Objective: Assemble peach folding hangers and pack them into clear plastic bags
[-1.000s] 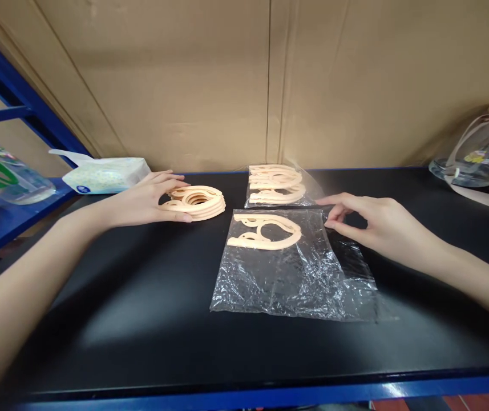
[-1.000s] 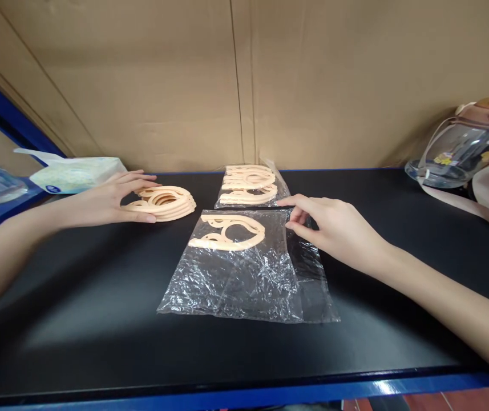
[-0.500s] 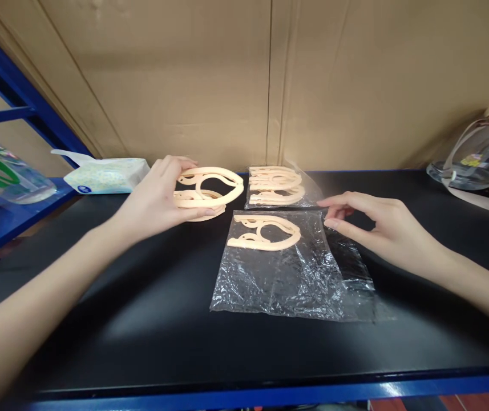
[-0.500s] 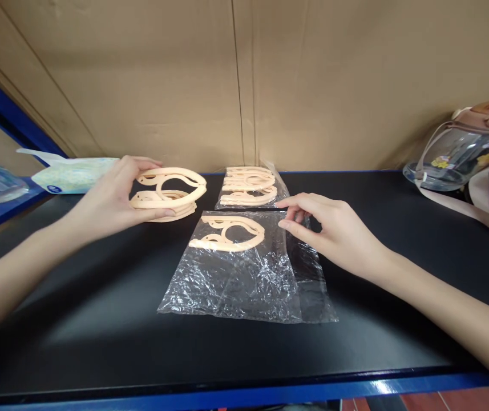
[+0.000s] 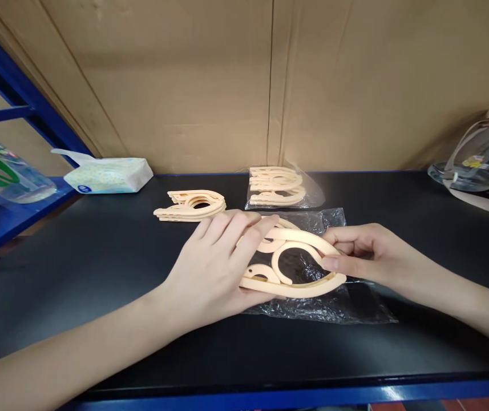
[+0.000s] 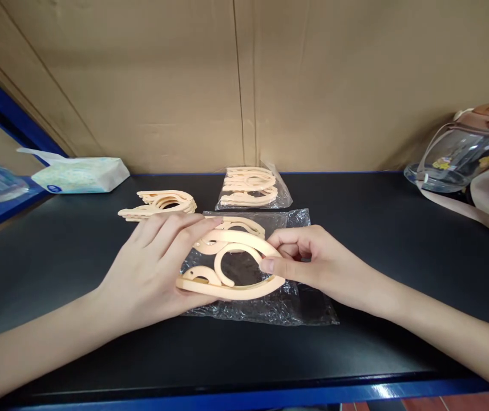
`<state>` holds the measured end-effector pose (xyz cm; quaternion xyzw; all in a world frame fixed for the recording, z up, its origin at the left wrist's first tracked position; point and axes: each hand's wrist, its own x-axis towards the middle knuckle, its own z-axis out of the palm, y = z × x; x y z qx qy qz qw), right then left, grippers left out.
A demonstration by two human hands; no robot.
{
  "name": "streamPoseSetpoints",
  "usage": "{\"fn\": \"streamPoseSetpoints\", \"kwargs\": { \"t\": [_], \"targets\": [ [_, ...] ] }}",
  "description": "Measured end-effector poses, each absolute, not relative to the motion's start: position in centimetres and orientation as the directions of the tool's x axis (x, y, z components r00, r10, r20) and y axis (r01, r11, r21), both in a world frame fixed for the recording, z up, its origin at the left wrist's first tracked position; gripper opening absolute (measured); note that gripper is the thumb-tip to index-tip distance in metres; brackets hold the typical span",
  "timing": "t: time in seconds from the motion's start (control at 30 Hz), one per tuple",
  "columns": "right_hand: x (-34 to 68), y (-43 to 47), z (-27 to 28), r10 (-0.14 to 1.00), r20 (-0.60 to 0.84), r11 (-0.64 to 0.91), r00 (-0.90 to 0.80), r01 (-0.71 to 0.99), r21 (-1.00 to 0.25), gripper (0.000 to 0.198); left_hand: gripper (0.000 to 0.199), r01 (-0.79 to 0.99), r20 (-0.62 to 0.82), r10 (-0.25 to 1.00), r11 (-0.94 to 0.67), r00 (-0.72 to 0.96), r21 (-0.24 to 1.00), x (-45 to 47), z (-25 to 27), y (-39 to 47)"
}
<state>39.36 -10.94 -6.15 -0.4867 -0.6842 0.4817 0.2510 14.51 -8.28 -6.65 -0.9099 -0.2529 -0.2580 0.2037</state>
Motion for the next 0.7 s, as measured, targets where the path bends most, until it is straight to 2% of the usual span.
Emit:
{"fn": "streamPoseSetpoints", "kwargs": {
  "t": [0.1, 0.23, 0.53, 0.6, 0.67, 0.7],
  "targets": [
    [39.5, -10.5, -6.2, 0.911, -0.147, 0.029, -0.386, 0.416, -0.909, 0.032, 0.082, 0.568, 0.523, 0.403, -0.797, 0.751, -0.203, 14.1, -7.1, -7.3],
    [39.7, -10.3, -6.4, 0.916, -0.108, 0.064, -0.387, 0.407, -0.911, 0.030, 0.094, 0.555, 0.474, 0.442, -0.823, 0.762, -0.124, 13.8, -7.6, -6.5],
    [40.0, -10.1, -6.6, 0.923, -0.047, 0.165, -0.381, 0.503, -0.848, 0.032, 0.080, 0.493, 0.480, 0.421, -0.869, 0.769, -0.027, 13.3, -7.4, -6.0],
    [40.0, -10.2, -6.6, 0.928, 0.017, 0.236, -0.373, 0.550, -0.801, 0.031, 0.077, 0.494, 0.482, 0.438, -0.870, 0.759, 0.012, 13.4, -7.4, -6.0],
    [40.0, -10.5, -6.7, 0.913, 0.159, 0.373, -0.376, 0.611, -0.698, 0.031, 0.076, 0.507, 0.478, 0.477, -0.858, 0.737, 0.075, 13.5, -7.5, -6.2],
    [39.9, -10.7, -6.7, 0.888, 0.245, 0.452, -0.389, 0.644, -0.617, 0.041, 0.075, 0.514, 0.473, 0.499, -0.851, 0.726, 0.110, 13.6, -7.5, -6.3]
  ]
}}
